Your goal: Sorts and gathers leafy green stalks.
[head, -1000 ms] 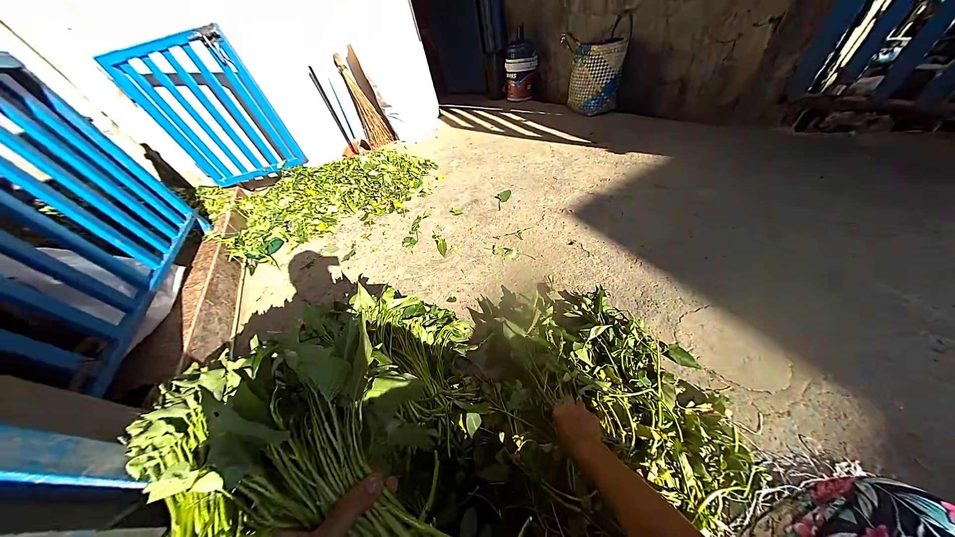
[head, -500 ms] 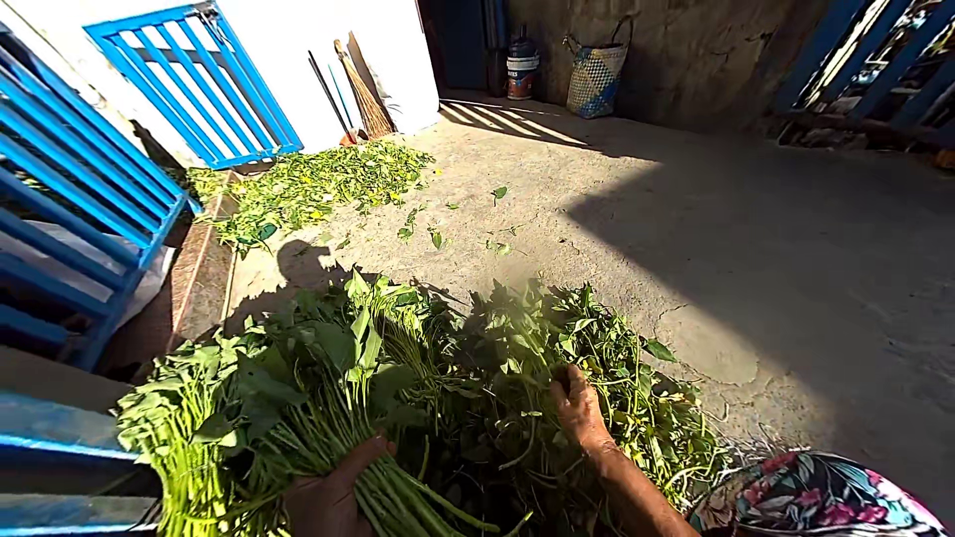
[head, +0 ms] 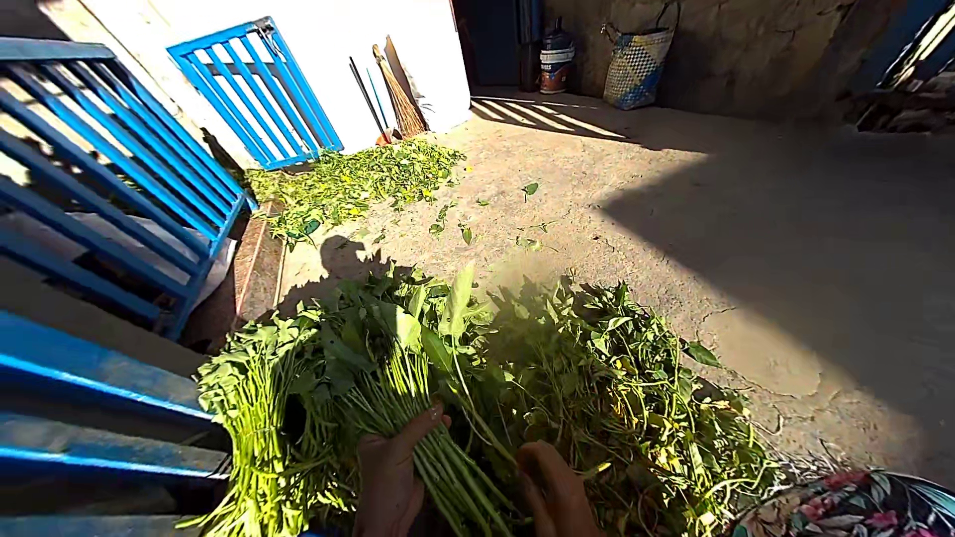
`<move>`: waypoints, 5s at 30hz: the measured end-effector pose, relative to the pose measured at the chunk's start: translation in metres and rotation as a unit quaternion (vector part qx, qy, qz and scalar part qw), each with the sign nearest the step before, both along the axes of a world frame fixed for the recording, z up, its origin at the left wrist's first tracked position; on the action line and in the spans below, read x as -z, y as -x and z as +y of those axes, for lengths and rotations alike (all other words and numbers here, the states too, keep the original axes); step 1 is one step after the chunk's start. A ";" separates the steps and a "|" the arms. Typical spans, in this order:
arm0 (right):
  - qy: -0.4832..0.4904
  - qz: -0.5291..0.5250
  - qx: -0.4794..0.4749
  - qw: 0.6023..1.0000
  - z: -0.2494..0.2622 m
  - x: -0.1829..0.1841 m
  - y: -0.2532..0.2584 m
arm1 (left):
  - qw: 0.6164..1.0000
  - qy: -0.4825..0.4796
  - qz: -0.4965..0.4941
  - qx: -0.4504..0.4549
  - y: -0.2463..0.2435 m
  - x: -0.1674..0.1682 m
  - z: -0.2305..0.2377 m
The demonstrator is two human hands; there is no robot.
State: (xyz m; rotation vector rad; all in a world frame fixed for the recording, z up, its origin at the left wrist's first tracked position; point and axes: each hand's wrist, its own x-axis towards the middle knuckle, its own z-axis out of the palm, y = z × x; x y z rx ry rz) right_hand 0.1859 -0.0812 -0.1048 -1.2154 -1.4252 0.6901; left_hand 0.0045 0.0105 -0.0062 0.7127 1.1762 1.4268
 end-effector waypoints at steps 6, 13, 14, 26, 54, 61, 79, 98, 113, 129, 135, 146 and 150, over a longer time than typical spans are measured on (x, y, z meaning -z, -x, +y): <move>-0.103 -0.149 0.042 0.983 -0.001 0.002 0.001 | 1.000 -0.011 0.025 0.001 0.004 0.001 -0.002; -0.180 -0.201 0.057 0.961 0.002 0.007 -0.003 | 0.999 -0.011 0.038 -0.008 0.003 -0.002 -0.004; -0.178 -0.212 0.060 0.959 0.002 0.007 -0.002 | 0.999 -0.016 0.032 0.000 0.003 -0.003 -0.004; 0.189 0.331 -0.260 0.887 0.033 -0.055 0.005 | 0.988 -0.100 0.009 0.117 0.006 -0.004 -0.013; 0.394 -0.331 -0.172 0.840 0.045 -0.044 -0.074 | 0.997 -0.059 0.050 0.010 0.004 -0.009 -0.005; 0.178 0.161 -0.293 0.926 0.057 -0.062 -0.013 | 0.997 -0.051 0.050 0.028 -0.009 0.000 -0.007; 0.174 -0.042 -0.285 0.942 0.019 -0.032 -0.028 | 0.988 -0.004 0.034 -0.151 0.013 -0.016 0.005; 0.222 0.449 0.123 0.857 0.028 -0.059 -0.078 | 0.966 -0.113 -0.060 -0.224 0.049 -0.064 0.003; 0.288 -0.005 -0.247 0.925 0.078 -0.087 -0.064 | 0.893 -0.265 -0.307 0.193 0.075 -0.061 -0.047; 0.368 0.009 -0.371 0.852 0.034 -0.056 -0.103 | 0.959 -0.168 -0.218 -0.066 0.096 -0.037 -0.048; 0.145 -0.049 0.004 0.988 0.041 -0.116 -0.104 | 0.965 -0.050 -0.066 -0.250 0.019 -0.041 -0.042; 0.169 0.005 -0.434 0.885 0.063 -0.067 -0.025 | 0.979 0.126 -0.072 -0.145 -0.032 -0.034 -0.040; 0.247 0.049 -0.502 0.827 0.077 -0.077 -0.034 | 0.970 0.189 -0.107 -0.114 -0.025 -0.035 -0.040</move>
